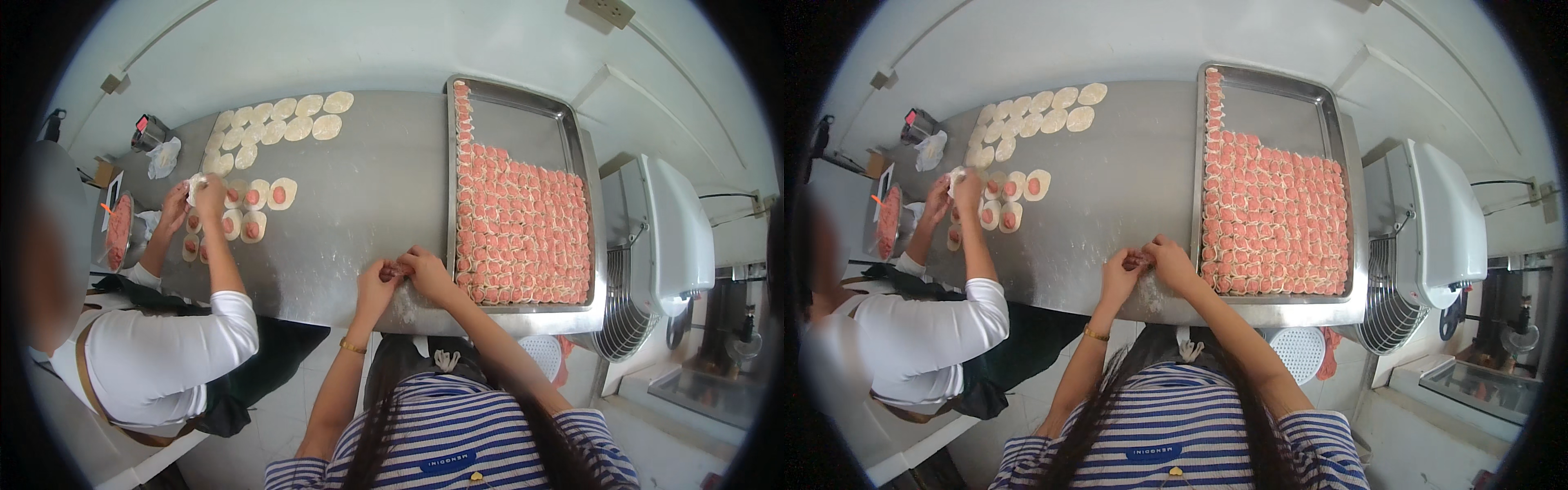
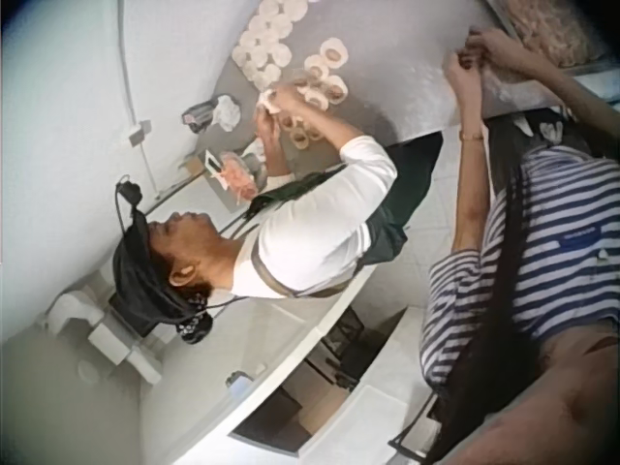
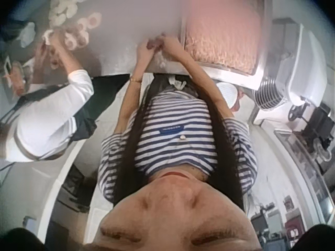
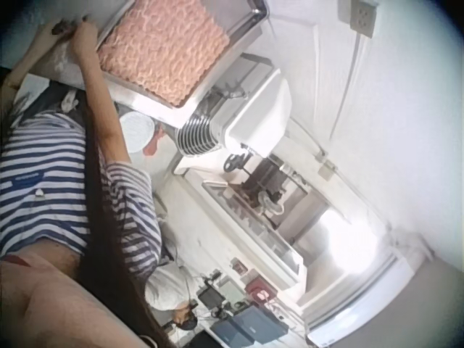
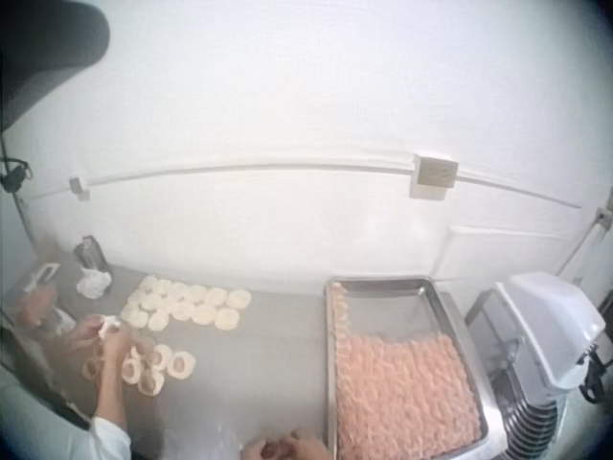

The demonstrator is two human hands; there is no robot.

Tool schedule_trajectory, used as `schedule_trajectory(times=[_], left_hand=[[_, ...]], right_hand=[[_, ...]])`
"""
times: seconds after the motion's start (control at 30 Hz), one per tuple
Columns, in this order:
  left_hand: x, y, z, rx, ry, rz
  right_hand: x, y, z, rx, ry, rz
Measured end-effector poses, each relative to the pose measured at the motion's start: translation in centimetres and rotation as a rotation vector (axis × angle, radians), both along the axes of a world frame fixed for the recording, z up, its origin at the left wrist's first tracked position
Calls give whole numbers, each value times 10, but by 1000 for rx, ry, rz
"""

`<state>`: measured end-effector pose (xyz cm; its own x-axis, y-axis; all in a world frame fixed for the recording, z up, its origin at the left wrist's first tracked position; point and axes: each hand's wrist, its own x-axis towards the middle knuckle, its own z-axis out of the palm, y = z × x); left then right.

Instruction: The person places pink filling onto round dough wrappers and folds them into dumplings, arranging the finished pieces on a metal tray. Another person works alongside, also preparing dumplings on the same table.

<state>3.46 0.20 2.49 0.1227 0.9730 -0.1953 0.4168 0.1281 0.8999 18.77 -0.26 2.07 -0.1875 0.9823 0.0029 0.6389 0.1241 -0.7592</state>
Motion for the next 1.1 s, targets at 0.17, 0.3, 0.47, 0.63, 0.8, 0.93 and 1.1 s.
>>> schedule_trajectory(times=[0.17,0.3,0.47,0.63,0.8,0.93,1.1], left_hand=[[-69,44,-49,100,-8,271],[-116,101,-38,304,500,599],[-115,149,-18,113,724,806],[-113,175,-18,40,774,833],[-121,186,-19,-23,659,821],[-138,187,-37,26,630,819],[-156,173,-59,129,535,797]], right_hand=[[37,21,24,-14,257,-31],[116,64,41,-28,319,-253],[250,126,73,-59,280,-541],[311,178,38,-13,19,-475],[305,203,11,80,-186,-233],[302,207,10,19,-246,-109],[298,203,20,-48,-252,-32]])
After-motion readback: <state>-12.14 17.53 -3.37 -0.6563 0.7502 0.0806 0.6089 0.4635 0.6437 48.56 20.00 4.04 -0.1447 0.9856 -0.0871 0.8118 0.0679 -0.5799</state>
